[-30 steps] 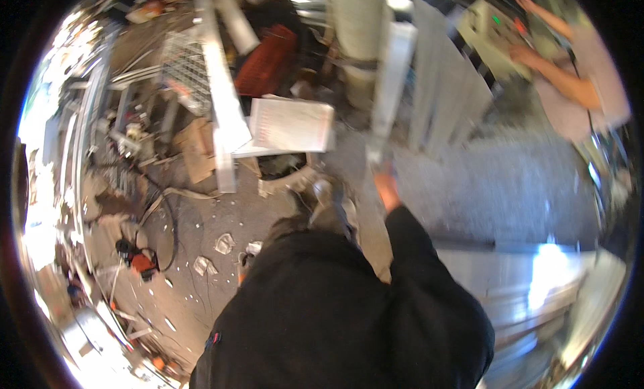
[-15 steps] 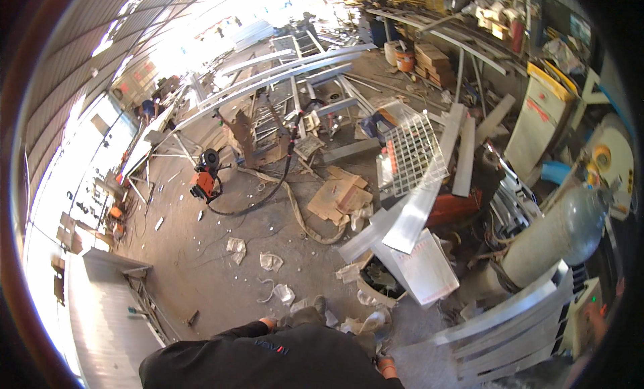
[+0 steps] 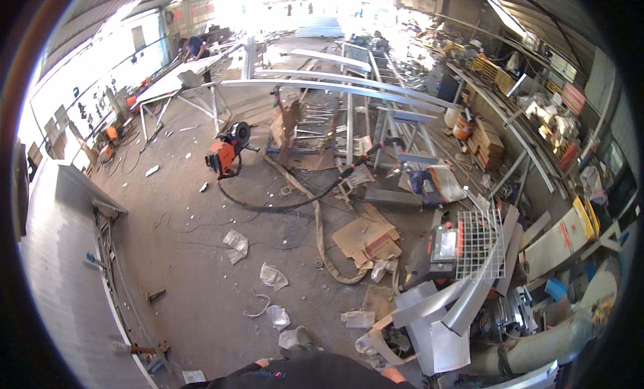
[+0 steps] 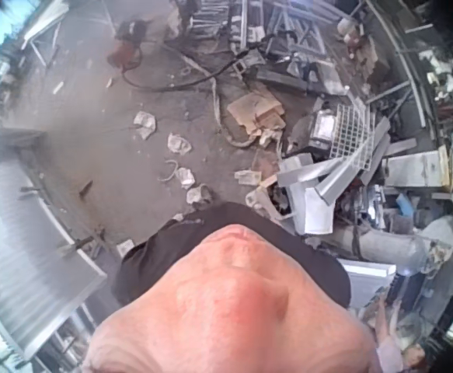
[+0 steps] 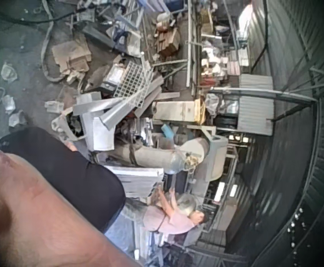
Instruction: The person picks up long metal profiles from a stack, carries them through a workshop, and places them on a rack. The person then picks up another profile and repeatedly passes it through a bending machine to shape it.
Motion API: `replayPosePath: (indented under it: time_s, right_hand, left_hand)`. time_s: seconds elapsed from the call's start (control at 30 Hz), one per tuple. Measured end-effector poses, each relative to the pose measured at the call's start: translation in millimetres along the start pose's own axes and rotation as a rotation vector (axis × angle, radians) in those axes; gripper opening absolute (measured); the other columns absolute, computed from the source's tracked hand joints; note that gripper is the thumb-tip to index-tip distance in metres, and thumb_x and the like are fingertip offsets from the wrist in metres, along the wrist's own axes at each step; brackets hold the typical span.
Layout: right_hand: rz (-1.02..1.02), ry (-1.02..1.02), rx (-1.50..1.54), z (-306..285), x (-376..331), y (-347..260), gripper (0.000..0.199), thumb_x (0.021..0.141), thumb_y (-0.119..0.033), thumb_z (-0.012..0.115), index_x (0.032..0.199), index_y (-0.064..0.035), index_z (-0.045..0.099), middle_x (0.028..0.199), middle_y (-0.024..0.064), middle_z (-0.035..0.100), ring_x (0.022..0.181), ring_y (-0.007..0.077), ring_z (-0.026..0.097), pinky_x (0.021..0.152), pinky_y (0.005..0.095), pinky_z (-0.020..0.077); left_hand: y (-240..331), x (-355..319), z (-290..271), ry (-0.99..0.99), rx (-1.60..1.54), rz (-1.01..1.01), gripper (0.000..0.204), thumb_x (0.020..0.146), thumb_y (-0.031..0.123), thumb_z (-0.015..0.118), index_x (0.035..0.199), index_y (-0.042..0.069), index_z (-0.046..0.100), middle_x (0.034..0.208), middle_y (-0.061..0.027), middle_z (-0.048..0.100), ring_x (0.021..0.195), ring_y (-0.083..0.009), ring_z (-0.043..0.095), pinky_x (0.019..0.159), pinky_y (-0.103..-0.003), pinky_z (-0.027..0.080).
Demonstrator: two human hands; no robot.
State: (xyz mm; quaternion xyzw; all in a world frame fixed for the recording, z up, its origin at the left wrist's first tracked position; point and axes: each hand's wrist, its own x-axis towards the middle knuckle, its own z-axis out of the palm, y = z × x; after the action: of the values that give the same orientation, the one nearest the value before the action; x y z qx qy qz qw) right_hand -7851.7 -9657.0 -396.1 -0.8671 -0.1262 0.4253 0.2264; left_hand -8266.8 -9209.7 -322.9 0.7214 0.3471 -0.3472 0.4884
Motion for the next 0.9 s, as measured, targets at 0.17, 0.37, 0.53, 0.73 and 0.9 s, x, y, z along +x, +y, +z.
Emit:
replayPosePath:
  time_s: [0.17, 0.37, 0.53, 0.73, 0.9]
  right_hand:
    - [-0.125, -0.001, 0.017, 1.5, 85.9, -159.6, 0.04, 0.1, -0.041, 0.08, 0.12, -0.0071, 0.082, 0.087, 0.0054, 0.078, 0.076, 0.0203, 0.075, 0.072, 0.0381, 0.0609]
    - [-0.131, -0.126, -0.332, -12.2, 171.2, -340.3, 0.057, 0.101, -0.055, 0.073, 0.138, -0.0127, 0.08, 0.14, 0.0156, 0.08, 0.132, 0.0368, 0.074, 0.112, 0.0452, 0.0571]
    - [-0.104, -0.263, -0.565, 36.8, 262.8, -407.6, 0.056, 0.104, -0.057, 0.065, 0.136, -0.0142, 0.081, 0.145, 0.0155, 0.077, 0.133, 0.0374, 0.073, 0.111, 0.0488, 0.0569]
    - [-0.34, -0.464, -0.709, 59.9, 436.2, -481.7, 0.042, 0.108, -0.042, 0.058, 0.135, -0.0147, 0.076, 0.139, 0.0142, 0.076, 0.126, 0.0326, 0.072, 0.107, 0.0469, 0.0561]
    - [-0.272, -0.343, -0.363, 27.1, 588.2, -713.2, 0.047, 0.102, -0.039, 0.066, 0.139, -0.011, 0.077, 0.129, 0.0228, 0.079, 0.122, 0.044, 0.073, 0.104, 0.0521, 0.0579]
  left_hand:
    - [-26.3, 13.2, -82.1, 0.272, 0.039, 0.041, 0.044, 0.098, 0.05, 0.072, 0.118, 0.013, 0.087, 0.118, -0.0167, 0.085, 0.115, -0.0385, 0.08, 0.098, -0.047, 0.061]
    - [-31.5, 55.1, -189.4, 0.373, 0.095, -0.008, 0.024, 0.104, 0.029, 0.077, 0.116, 0.011, 0.087, 0.102, -0.0092, 0.085, 0.085, -0.0178, 0.078, 0.077, -0.035, 0.06]
    - [-24.4, 125.8, -292.2, 0.315, -1.082, -0.136, 0.027, 0.103, 0.02, 0.08, 0.121, 0.0, 0.083, 0.106, -0.0065, 0.084, 0.087, -0.0165, 0.077, 0.076, -0.034, 0.06]
    - [-6.6, 197.2, -475.1, 0.522, -0.749, 0.012, 0.024, 0.106, 0.024, 0.077, 0.118, 0.004, 0.084, 0.098, -0.0036, 0.082, 0.08, -0.0143, 0.073, 0.069, -0.033, 0.056]
    - [20.5, 236.2, -659.8, 0.551, -0.788, -0.11, 0.025, 0.102, 0.019, 0.08, 0.117, -0.001, 0.083, 0.094, -0.0065, 0.082, 0.079, -0.0174, 0.072, 0.072, -0.035, 0.058]
